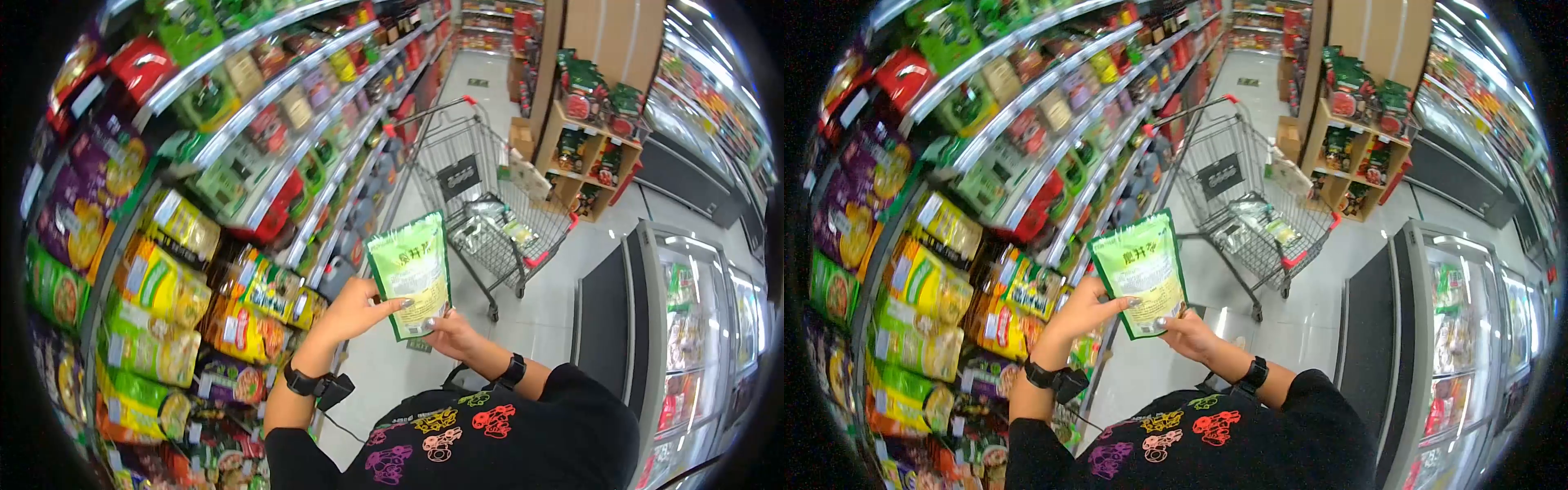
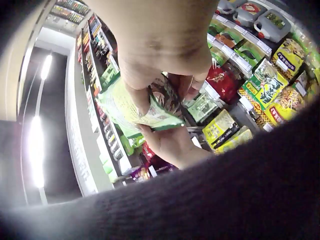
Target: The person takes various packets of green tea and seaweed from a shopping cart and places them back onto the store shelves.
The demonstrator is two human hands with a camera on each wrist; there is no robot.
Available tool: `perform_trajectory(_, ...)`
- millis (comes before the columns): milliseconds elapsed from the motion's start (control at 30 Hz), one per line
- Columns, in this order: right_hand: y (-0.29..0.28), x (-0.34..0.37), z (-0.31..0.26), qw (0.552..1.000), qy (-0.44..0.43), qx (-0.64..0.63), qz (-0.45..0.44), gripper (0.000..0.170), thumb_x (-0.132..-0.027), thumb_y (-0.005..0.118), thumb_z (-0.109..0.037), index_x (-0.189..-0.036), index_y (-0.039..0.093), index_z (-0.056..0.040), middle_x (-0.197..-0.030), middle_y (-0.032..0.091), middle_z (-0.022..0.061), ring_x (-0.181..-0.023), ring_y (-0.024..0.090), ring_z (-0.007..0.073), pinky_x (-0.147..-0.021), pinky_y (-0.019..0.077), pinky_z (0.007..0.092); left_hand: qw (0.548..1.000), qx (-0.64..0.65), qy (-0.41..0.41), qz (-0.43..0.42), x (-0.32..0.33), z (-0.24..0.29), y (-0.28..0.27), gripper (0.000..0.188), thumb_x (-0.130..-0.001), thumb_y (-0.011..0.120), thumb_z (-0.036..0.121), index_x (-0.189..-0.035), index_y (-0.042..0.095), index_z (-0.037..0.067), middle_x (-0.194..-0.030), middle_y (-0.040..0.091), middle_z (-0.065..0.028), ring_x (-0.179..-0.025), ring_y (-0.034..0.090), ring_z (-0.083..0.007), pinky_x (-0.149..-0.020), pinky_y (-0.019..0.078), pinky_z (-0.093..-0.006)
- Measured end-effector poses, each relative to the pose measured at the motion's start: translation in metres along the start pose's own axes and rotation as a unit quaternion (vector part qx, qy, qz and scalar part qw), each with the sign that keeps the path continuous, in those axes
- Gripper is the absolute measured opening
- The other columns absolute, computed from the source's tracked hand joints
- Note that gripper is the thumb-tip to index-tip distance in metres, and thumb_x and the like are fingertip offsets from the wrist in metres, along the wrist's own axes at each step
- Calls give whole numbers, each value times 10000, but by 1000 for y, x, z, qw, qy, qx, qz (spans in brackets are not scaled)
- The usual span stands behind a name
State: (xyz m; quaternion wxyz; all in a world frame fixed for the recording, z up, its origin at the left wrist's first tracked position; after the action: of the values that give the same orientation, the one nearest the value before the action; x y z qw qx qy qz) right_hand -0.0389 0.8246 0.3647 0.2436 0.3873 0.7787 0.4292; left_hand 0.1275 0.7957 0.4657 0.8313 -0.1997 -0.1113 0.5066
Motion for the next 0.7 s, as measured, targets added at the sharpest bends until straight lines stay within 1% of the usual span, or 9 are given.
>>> perform_trajectory(33,4,4,13,999,27,-32,-10,476,-768,592,-70,-1201,399,-33,-1203,475,71,-1118,435,184,-971,304,356,1000,-1,5,4,16,-1,-2,228,-759,625,159,-925,618,3,-826,642,-71,-708,555,-84,-662,449,-253)
perform_trajectory(133,12,19,34,1000,8,3,-28,474,-766,594,-64,-1199,402,-31,-1194,480,81,-1103,449,186,-970,303,354,995,89,-45,4,51,12,-4,217,-745,644,152,-908,628,8,-856,642,-91,-737,571,-85,-681,451,-246)
perform_trajectory(167,13,24,39,999,9,35,-26,473,-767,591,-49,-1199,398,-32,-1182,486,89,-1085,461,179,-955,324,341,996,82,19,9,58,6,-4,220,-742,648,133,-925,624,14,-885,641,-87,-778,578,-93,-702,449,-250)
perform_trajectory(267,28,37,43,994,-16,107,-13,457,-770,588,-40,-1188,405,-30,-1166,496,84,-1075,465,167,-936,345,328,996,53,67,-9,71,0,-6,223,-746,642,117,-941,616,12,-901,641,-66,-807,578,-103,-720,447,-262)
perform_trajectory(433,8,50,38,982,-52,173,61,425,-771,597,-55,-1159,427,-28,-1114,526,74,-1027,498,161,-890,391,315,991,122,49,-13,57,-9,11,217,-748,638,125,-936,615,18,-875,641,-82,-779,579,-106,-692,449,-264)
perform_trajectory(533,-5,60,27,965,-88,224,101,400,-778,599,-80,-1141,439,-26,-1074,543,74,-964,533,161,-822,442,315,996,-19,73,-40,43,-9,16,191,-745,636,127,-907,627,28,-821,639,-81,-708,564,-106,-618,448,-261)
perform_trajectory(567,-8,61,23,959,-100,239,116,392,-781,598,-88,-1135,442,-25,-1062,548,76,-940,544,160,-796,460,315,998,-30,37,-49,36,-17,18,266,-738,637,136,-981,594,37,-808,621,-79,-660,547,-122,-566,442,-265)
perform_trajectory(667,-11,51,5,936,-176,244,185,367,-795,583,-101,-1126,446,-22,-1038,554,79,-896,554,156,-744,487,321,998,-38,48,12,17,-27,28,448,-731,643,152,-1137,484,48,-900,590,-90,-685,555,-144,-577,450,-264)
perform_trajectory(700,-18,47,0,932,-193,233,201,354,-805,561,-77,-1133,440,-18,-1027,557,75,-873,555,158,-742,489,326,998,-55,34,-27,11,-39,35,625,-732,644,178,-1255,325,53,-1041,527,-118,-756,556,-162,-593,461,-276)
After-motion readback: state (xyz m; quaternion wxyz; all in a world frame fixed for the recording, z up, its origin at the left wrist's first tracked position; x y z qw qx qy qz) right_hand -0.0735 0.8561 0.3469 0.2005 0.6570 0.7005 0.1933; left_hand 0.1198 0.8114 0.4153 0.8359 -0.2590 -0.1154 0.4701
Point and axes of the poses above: each hand's wrist, its own x-axis away from the middle knuckle, its own y-axis out of the palm, z = x × y, the point moved 2 cm from there along -x, towards the middle knuckle
